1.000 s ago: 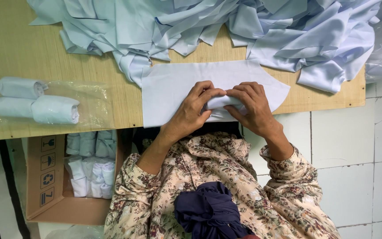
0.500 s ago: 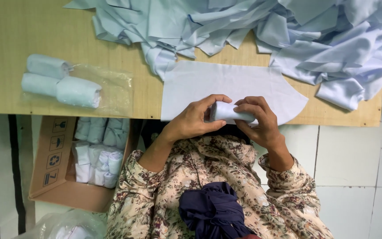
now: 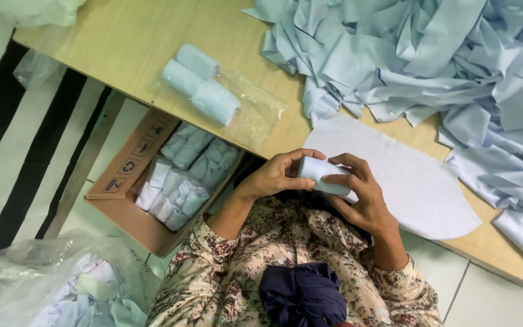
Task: Folding white fabric strips, rolling them into compact shapes, and placing them into individual plastic bags for packing.
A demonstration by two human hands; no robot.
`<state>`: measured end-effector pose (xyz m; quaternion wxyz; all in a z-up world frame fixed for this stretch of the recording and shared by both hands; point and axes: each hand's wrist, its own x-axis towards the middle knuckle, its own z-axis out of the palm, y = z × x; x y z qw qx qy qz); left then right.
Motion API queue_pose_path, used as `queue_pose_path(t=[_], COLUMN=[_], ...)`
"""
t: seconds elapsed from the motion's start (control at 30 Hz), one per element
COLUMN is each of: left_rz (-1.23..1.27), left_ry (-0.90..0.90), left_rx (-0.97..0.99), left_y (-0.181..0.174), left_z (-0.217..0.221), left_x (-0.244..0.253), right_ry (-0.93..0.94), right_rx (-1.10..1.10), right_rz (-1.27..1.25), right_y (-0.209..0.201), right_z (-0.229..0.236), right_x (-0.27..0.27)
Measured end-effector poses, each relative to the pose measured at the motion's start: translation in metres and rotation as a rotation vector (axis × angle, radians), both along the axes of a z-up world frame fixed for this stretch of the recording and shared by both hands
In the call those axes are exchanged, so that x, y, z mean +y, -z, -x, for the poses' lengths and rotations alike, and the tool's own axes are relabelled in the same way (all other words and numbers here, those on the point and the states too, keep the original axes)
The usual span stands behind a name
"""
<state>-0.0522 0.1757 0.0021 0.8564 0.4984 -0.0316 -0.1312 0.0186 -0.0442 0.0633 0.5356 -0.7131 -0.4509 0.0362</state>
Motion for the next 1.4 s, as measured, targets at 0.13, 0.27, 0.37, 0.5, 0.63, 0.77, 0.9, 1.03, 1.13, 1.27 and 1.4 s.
queue_pose_path(t=[0.13, 0.27, 0.37, 0.5, 0.63, 0.77, 0.9, 1.03, 1.13, 1.27, 1.4], left_rz=[-0.105, -0.293, -0.452, -0.666, -0.881, -1.343, -1.526, -1.529, -1.514, -1.498, -1.576], left_ry=[-0.005, -0.005, -0.04, -0.226, -0.507, -0.819, -0.861, -0.886, -0.898, -0.915, -0.948], left_rx=[-0.039, -0.11, -0.155, -0.189, -0.316, -0.386, -0.319, -0.319, -0.313, -0.348, -0.343], left_y=[-0.003, -0.031, -0.033, -0.05, -0.04, -0.004, 0.011, 0.034, 0.04, 0.044, 0.044], left_z=[0.016, 0.024, 0.025, 0.025, 0.018, 0.002, -0.005, -0.009, -0.012, -0.016, -0.016], left_x=[0.026, 0.045, 0.053, 0.05, 0.052, 0.052, 0.051, 0.053, 0.054, 0.054, 0.053], right_ry=[-0.166, -0.14, -0.079, 0.064, 0.179, 0.3, 0.328, 0.325, 0.324, 0.32, 0.321], right_rx=[0.202, 0.329, 0.386, 0.455, 0.548, 0.637, 0.619, 0.615, 0.612, 0.623, 0.646], right_rz=[0.077, 0.164, 0.219, 0.234, 0.202, 0.069, 0.034, 0.042, 0.036, 0.035, 0.004], right_y=[-0.004, -0.005, -0.01, -0.001, 0.006, 0.01, 0.017, 0.019, 0.02, 0.022, 0.026], right_z=[-0.002, 0.0, 0.0, -0.004, -0.006, -0.009, -0.01, -0.008, -0.009, -0.01, -0.011], right_x=[0.015, 0.032, 0.047, 0.052, 0.054, 0.061, 0.069, 0.074, 0.076, 0.072, 0.069])
